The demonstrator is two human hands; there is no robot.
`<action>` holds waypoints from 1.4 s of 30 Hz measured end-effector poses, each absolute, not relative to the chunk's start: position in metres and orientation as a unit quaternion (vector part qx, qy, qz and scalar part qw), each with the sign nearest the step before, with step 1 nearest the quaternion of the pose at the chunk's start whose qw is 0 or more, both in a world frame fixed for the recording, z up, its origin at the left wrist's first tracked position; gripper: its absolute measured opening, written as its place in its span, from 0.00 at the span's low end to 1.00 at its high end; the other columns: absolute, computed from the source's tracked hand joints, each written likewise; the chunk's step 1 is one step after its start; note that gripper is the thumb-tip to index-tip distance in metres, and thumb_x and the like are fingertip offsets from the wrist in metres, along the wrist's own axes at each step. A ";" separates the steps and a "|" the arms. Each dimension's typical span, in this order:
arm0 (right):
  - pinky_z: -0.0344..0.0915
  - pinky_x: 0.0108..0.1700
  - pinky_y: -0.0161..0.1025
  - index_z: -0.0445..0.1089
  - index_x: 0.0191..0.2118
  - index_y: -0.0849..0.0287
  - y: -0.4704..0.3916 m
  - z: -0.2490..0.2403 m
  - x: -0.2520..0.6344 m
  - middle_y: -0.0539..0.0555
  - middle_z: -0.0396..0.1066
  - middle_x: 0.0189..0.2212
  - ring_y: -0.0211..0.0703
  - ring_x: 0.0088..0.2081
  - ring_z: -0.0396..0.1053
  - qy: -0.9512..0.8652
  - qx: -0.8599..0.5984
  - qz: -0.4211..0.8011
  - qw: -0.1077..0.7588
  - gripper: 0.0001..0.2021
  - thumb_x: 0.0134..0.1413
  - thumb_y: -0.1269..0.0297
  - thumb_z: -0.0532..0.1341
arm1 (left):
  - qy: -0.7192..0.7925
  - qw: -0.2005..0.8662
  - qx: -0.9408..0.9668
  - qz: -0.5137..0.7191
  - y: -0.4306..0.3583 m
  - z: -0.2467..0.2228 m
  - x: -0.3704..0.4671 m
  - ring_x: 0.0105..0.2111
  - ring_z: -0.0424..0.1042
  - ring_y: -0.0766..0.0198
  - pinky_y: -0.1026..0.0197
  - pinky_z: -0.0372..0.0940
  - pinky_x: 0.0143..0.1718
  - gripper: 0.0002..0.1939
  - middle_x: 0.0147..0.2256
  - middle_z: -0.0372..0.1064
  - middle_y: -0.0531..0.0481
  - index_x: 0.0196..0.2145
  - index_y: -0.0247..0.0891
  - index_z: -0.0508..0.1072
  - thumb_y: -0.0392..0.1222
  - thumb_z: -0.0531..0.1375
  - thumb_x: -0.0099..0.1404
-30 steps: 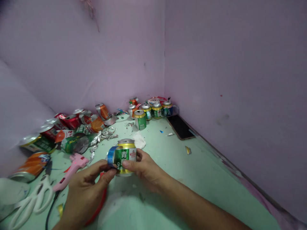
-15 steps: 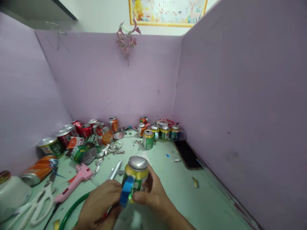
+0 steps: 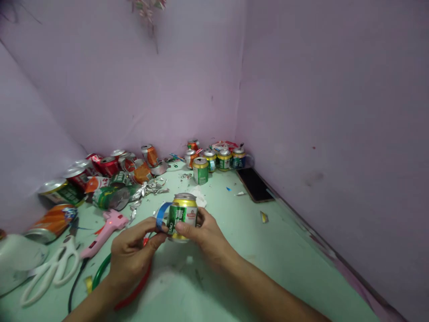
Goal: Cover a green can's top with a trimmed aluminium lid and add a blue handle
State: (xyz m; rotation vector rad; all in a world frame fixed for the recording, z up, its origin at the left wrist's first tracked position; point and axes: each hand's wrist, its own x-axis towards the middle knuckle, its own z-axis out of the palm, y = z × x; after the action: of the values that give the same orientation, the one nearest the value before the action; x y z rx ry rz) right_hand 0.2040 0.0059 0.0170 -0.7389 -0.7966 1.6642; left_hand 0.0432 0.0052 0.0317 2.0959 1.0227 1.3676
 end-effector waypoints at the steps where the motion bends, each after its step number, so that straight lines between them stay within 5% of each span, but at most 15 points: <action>1: 0.62 0.44 0.42 0.66 0.46 0.61 0.006 0.018 0.204 0.56 0.72 0.38 0.47 0.40 0.70 -0.326 -0.316 0.705 0.544 0.27 0.35 0.64 0.71 | 0.378 0.224 0.752 0.491 0.005 0.032 0.044 0.27 0.70 0.65 0.65 0.64 0.30 0.04 0.25 0.71 0.53 0.26 0.38 0.73 0.32 0.59 0.57; 12: 0.64 0.42 0.42 0.66 0.41 0.64 0.007 0.022 0.203 0.55 0.74 0.34 0.46 0.35 0.72 -0.260 -0.307 0.748 0.528 0.25 0.32 0.66 0.72 | 0.410 0.247 0.745 0.464 0.007 0.029 0.044 0.28 0.69 0.65 0.65 0.64 0.31 0.03 0.26 0.70 0.52 0.27 0.37 0.72 0.34 0.59 0.57; 17: 0.65 0.44 0.43 0.66 0.42 0.64 0.010 0.019 0.204 0.56 0.74 0.35 0.47 0.37 0.73 -0.253 -0.308 0.749 0.529 0.25 0.33 0.67 0.71 | 0.443 0.243 0.763 0.403 0.004 0.035 0.034 0.31 0.71 0.65 0.65 0.65 0.34 0.07 0.31 0.72 0.52 0.35 0.39 0.72 0.36 0.57 0.58; 22: 0.66 0.42 0.41 0.67 0.42 0.63 0.011 0.016 0.205 0.56 0.74 0.37 0.45 0.37 0.73 -0.255 -0.327 0.741 0.528 0.25 0.33 0.67 0.71 | 0.587 0.047 0.728 0.351 0.014 0.046 -0.008 0.36 0.72 0.60 0.61 0.65 0.40 0.10 0.36 0.73 0.49 0.38 0.39 0.71 0.42 0.56 0.58; 25: 0.66 0.42 0.41 0.67 0.43 0.62 0.011 0.016 0.206 0.56 0.74 0.36 0.45 0.35 0.73 -0.259 -0.342 0.731 0.530 0.24 0.35 0.66 0.71 | 0.746 -0.068 0.633 0.195 0.022 0.052 -0.045 0.40 0.71 0.54 0.57 0.63 0.41 0.13 0.40 0.72 0.44 0.39 0.38 0.69 0.41 0.50 0.59; 29: 0.65 0.44 0.41 0.66 0.44 0.62 0.014 0.014 0.205 0.56 0.74 0.38 0.46 0.38 0.72 -0.263 -0.343 0.722 0.541 0.23 0.39 0.66 0.70 | 0.791 -0.030 0.607 0.063 0.026 0.045 -0.079 0.33 0.73 0.49 0.56 0.63 0.29 0.11 0.32 0.74 0.41 0.33 0.37 0.71 0.43 0.52 0.56; 33: 0.65 0.45 0.44 0.68 0.43 0.63 0.017 0.009 0.206 0.57 0.74 0.38 0.47 0.39 0.72 -0.265 -0.340 0.718 0.546 0.20 0.42 0.64 0.68 | 0.798 -0.033 0.602 0.006 0.029 0.025 -0.081 0.38 0.72 0.44 0.55 0.61 0.30 0.16 0.38 0.72 0.35 0.41 0.34 0.69 0.42 0.51 0.57; 42: 0.64 0.45 0.43 0.69 0.42 0.62 0.019 0.008 0.209 0.57 0.74 0.38 0.48 0.40 0.71 -0.286 -0.350 0.706 0.545 0.19 0.43 0.62 0.68 | 0.796 -0.016 0.605 -0.012 0.035 0.019 -0.078 0.36 0.72 0.46 0.56 0.59 0.28 0.14 0.34 0.72 0.36 0.38 0.36 0.66 0.33 0.49 0.54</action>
State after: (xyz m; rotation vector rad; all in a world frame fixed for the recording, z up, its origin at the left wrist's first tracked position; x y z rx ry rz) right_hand 0.2086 0.0194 0.0078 -0.8297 -0.6784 1.6756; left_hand -0.0780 0.0345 0.0192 1.9191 2.5272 -0.0377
